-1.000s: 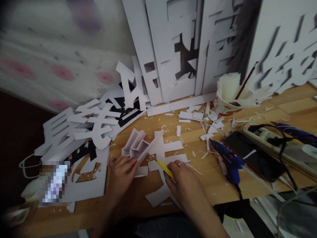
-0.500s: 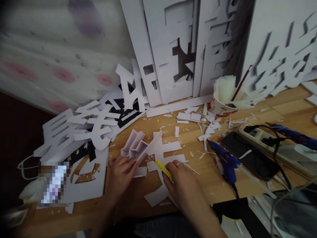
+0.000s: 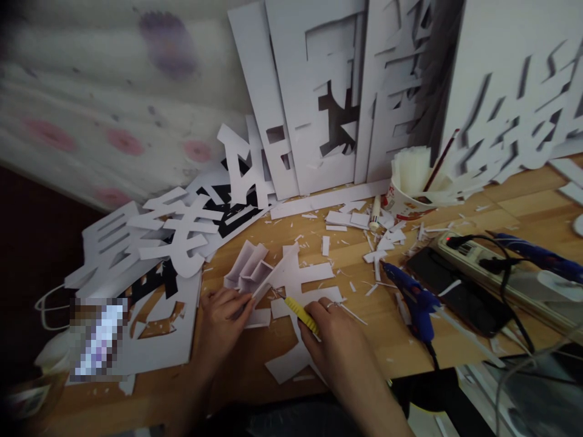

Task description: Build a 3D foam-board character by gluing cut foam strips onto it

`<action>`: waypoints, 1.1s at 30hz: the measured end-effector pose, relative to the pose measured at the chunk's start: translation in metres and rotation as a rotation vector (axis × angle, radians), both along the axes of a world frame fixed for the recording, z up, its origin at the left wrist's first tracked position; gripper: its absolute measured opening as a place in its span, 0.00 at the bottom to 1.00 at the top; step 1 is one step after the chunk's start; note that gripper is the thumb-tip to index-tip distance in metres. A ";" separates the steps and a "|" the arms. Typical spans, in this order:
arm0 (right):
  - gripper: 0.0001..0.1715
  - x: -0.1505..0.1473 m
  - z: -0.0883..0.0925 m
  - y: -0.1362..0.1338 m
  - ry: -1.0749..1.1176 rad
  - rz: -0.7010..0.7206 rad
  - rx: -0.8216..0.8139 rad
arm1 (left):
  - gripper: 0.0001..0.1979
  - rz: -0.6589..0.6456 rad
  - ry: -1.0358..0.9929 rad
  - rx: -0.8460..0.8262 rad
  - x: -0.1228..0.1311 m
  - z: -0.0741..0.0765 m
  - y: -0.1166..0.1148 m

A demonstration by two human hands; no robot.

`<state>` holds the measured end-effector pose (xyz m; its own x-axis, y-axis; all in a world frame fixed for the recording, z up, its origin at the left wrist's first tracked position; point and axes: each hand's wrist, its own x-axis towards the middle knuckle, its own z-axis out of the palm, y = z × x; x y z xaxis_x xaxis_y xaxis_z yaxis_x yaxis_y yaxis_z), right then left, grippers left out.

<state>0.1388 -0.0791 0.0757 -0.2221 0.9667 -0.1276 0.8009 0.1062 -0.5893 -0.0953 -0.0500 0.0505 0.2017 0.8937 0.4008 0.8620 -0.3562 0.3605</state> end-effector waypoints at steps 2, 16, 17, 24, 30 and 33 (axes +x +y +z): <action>0.08 0.000 0.001 -0.001 0.019 -0.008 0.011 | 0.07 0.001 0.002 -0.006 0.000 0.000 0.000; 0.12 0.009 0.040 0.004 0.563 -0.280 0.100 | 0.06 0.072 -0.128 -0.091 0.000 0.002 0.000; 0.12 0.011 0.041 0.005 0.564 -0.310 0.110 | 0.06 0.075 -0.157 -0.104 -0.002 0.004 0.000; 0.25 0.025 0.033 0.005 0.613 -0.523 -0.023 | 0.13 0.270 -0.611 -0.335 -0.011 0.033 -0.003; 0.29 0.010 0.033 0.004 0.704 -0.589 -0.165 | 0.19 0.357 -0.976 -0.522 -0.007 0.040 -0.006; 0.28 -0.003 0.028 0.001 0.779 -0.593 -0.135 | 0.19 0.323 -1.056 -0.536 -0.002 0.042 -0.007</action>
<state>0.1362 -0.0777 0.1040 0.2248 0.9366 -0.2687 0.0860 -0.2937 -0.9520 -0.0971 -0.0570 0.0928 -0.2602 0.9446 -0.2003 0.0795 0.2277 0.9705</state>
